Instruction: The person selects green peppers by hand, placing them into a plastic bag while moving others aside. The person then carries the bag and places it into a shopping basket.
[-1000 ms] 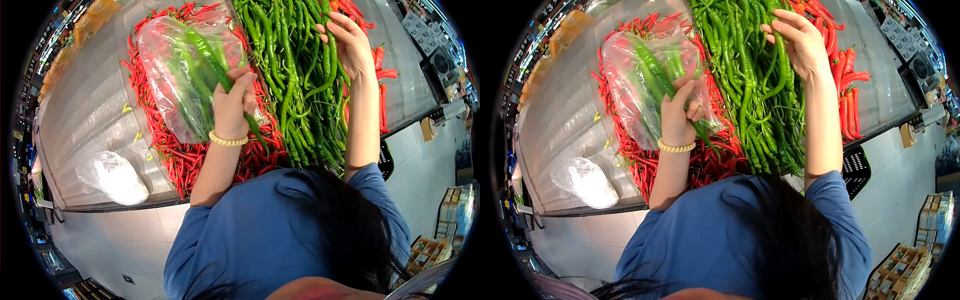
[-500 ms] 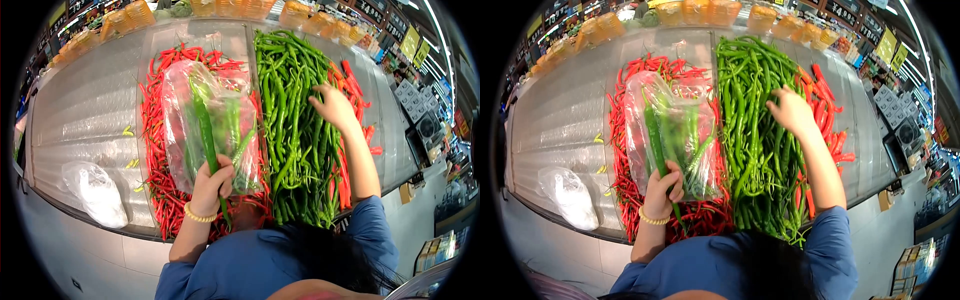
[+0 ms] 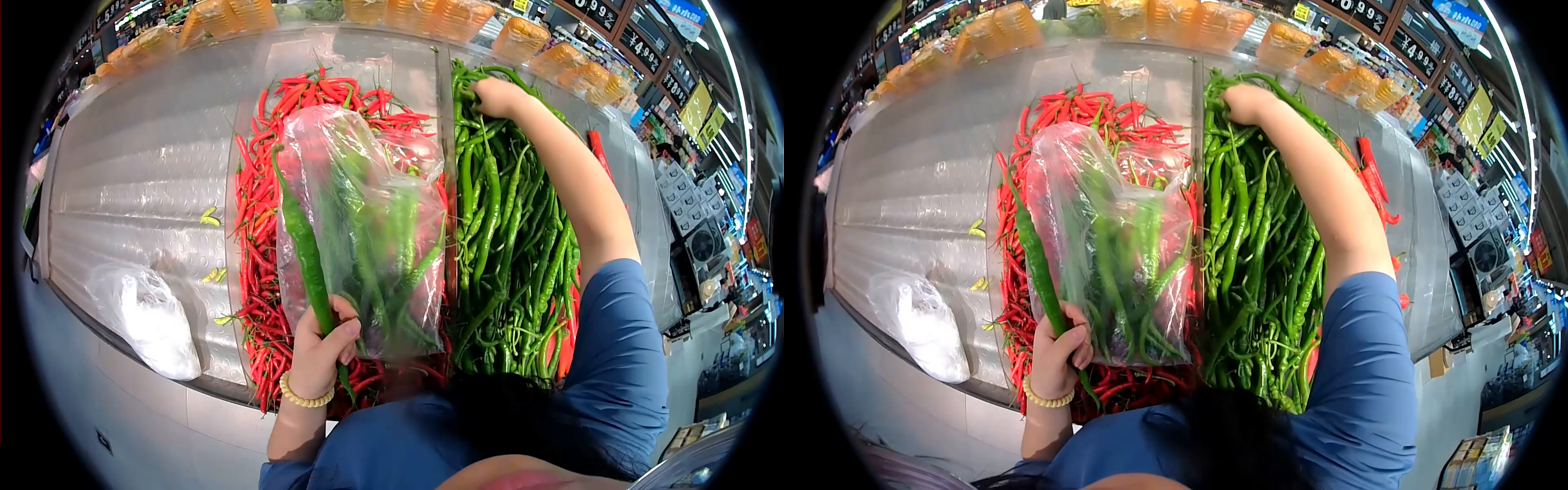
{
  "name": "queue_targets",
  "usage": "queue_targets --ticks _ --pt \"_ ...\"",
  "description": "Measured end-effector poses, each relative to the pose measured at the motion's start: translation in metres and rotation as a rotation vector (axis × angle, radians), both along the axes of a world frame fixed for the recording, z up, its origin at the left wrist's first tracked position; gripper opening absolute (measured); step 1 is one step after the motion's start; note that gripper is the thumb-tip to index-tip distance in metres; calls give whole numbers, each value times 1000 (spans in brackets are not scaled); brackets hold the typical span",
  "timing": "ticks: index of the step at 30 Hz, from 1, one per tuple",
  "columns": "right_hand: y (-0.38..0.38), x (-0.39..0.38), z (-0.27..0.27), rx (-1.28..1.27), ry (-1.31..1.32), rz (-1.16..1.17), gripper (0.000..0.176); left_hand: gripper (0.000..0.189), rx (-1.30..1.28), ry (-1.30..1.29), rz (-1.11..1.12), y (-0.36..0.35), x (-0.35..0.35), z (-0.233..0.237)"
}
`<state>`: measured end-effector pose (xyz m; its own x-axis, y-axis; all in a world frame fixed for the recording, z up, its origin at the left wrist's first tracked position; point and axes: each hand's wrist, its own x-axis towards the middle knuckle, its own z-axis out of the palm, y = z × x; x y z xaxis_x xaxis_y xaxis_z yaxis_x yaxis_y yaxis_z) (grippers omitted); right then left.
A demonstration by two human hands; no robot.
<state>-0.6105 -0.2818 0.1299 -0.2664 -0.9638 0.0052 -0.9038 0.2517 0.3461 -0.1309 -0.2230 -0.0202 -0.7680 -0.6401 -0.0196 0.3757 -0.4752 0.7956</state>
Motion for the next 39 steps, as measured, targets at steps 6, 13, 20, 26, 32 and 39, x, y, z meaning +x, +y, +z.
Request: queue_targets --ticks 6,13,20,26,32,39 --pt "38 3 47 -817 -413 163 35 11 7 41 -102 3 -6 1" --pt "65 63 140 -1861 -876 123 44 12 -14 5 -241 15 -19 10" --pt "93 151 172 -1823 -1195 727 34 13 -329 46 -148 12 -39 45" --pt "117 233 175 -1405 -1495 894 33 34 -843 -1 351 10 -96 120" --pt "138 276 165 -1475 -1412 1033 31 26 -461 89 70 42 -98 124" --pt "194 318 85 -1677 -1001 1231 31 54 397 550 -711 53 -135 109"
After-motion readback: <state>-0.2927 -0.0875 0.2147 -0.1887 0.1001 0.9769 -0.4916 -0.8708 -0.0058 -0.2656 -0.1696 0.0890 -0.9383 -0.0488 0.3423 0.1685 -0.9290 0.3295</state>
